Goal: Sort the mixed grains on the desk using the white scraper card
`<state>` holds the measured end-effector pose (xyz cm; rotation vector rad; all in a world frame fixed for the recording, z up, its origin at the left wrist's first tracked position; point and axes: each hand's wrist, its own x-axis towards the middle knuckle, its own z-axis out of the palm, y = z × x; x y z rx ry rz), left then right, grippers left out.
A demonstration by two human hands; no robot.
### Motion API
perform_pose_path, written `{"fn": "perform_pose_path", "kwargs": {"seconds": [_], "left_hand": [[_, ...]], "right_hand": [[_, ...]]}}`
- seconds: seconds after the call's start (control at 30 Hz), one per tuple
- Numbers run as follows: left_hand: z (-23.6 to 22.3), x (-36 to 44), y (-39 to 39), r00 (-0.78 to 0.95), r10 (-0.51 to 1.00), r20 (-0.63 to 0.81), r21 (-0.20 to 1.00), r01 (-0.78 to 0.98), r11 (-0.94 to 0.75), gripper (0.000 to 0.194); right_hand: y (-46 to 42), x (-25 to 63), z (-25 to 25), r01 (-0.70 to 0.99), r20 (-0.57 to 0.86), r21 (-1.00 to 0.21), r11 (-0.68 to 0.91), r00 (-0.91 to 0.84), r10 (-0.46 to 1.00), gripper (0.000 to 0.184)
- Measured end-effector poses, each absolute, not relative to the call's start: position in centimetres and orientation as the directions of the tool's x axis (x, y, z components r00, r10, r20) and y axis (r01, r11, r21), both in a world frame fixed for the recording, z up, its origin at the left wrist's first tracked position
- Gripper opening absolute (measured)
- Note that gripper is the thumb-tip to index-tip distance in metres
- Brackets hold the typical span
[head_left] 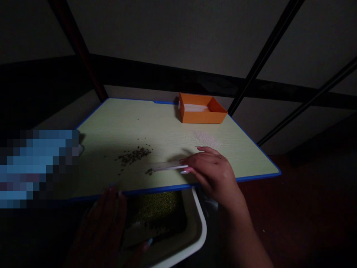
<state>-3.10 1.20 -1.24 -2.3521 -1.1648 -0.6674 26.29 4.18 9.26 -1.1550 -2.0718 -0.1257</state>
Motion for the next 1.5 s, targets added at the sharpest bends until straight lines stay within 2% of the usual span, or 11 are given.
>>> {"fn": "perform_pose_path", "kwargs": {"seconds": [0.53, 0.73, 1.5], "left_hand": [[-1.6, -3.3, 1.0, 0.526, 0.635, 0.566, -0.142, 0.821, -0.553, 0.089], [-1.3, -3.1, 0.9, 0.517, 0.646, 0.561, -0.136, 0.828, -0.544, 0.088], [-1.5, -3.1, 0.6, 0.501, 0.671, 0.547, -0.103, 0.835, -0.540, 0.087]], "right_hand": [[2.5, 27.8, 10.0, 0.745, 0.634, -0.319, 0.585, -0.291, 0.717, 0.017], [1.6, 28.2, 10.5, 0.772, 0.690, -0.296, 0.563, -0.235, 0.685, 0.015], [0.8, 28.7, 10.9, 0.785, 0.664, -0.285, 0.550, -0.251, 0.704, 0.015]]}}
